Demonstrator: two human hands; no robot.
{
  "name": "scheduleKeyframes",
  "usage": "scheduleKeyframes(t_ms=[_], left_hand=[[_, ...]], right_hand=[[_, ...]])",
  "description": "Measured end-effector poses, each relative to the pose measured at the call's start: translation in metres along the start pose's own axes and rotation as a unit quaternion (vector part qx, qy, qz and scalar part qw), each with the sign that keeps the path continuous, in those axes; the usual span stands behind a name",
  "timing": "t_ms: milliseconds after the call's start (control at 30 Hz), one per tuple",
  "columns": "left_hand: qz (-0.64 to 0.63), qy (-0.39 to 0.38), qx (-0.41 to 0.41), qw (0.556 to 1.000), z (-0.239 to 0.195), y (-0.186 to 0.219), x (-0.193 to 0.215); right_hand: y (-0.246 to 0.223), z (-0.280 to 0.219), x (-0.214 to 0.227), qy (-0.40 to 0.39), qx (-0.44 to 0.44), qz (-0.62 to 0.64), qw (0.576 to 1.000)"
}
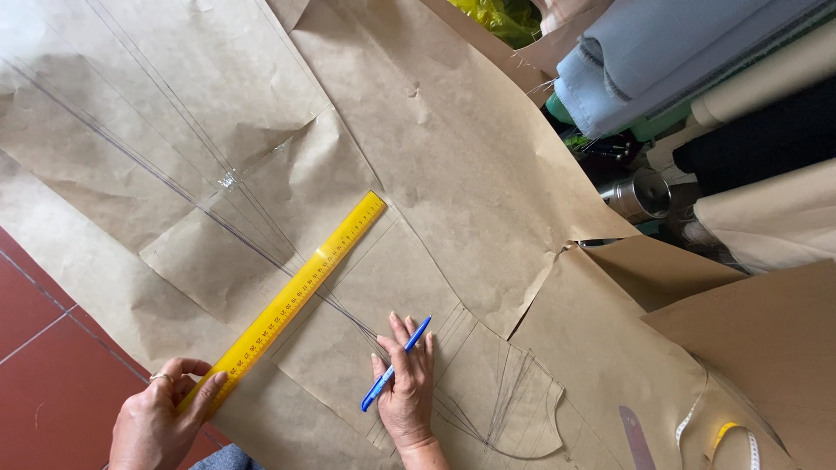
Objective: The person uses a yellow ruler and a blue pen to draw straight lines and mark measurements on a large sheet of brown paper. They repeatedly reposition the ruler and draw lines to create a pattern layout on the table.
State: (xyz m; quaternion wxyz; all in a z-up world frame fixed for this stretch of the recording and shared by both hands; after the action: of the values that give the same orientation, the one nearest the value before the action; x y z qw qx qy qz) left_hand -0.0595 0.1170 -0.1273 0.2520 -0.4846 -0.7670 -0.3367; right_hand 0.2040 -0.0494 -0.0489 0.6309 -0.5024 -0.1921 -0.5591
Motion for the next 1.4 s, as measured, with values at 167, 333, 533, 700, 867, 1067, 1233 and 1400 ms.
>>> scheduleKeyframes(t_ms=[167,333,533,700,867,1067,1233,1400], left_hand=[[0.015,-0.019,0.012,1.000,-0.001,0.000,-0.005],[0.015,-0.003,0.013,1.000,-0.002,-0.003,-0.002],[0.009,-0.012,-0.002,1.000,-0.002,0.000,-0.003],[0.026,-0.003,-0.024,0.999,0.001,0.001,-0.007],[0.047,-0.013,-0.017,0.999,-0.003,0.006,-0.004],[0.051,0.008,-0.034,0.998,-0.016,0.016,0.010],[0.047,-0.012,-0.086,0.995,-0.031,0.032,0.019],[0.020,-0.010,-0.084,0.996,-0.030,0.034,0.019]], right_hand=[[0.000,0.000,0.000,0.001,0.001,-0.001,1.000],[0.000,0.000,0.000,0.006,0.004,-0.001,1.000],[0.000,0.000,0.001,0.007,0.004,-0.005,1.000],[0.000,0.000,0.000,0.004,0.003,-0.004,1.000],[0.001,-0.001,0.000,0.007,0.005,-0.004,1.000],[0.001,-0.003,-0.002,0.008,0.010,-0.007,1.000],[0.007,-0.011,-0.008,0.007,0.016,-0.014,1.000],[0.009,-0.012,-0.010,0.016,0.022,-0.022,0.999]])
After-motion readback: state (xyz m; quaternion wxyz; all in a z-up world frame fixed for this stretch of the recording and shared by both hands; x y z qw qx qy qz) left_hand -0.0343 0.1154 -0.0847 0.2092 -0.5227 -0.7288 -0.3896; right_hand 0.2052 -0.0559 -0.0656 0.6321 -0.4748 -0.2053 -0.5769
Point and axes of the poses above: each hand's wrist, its own z-axis towards the middle knuckle, its own x-axis out of the back of the hand, y = z × x, the point moved 9 cm from there along z, towards the middle knuckle, and after that the axes turned 14 degrees about x, right-handed, at the moved point
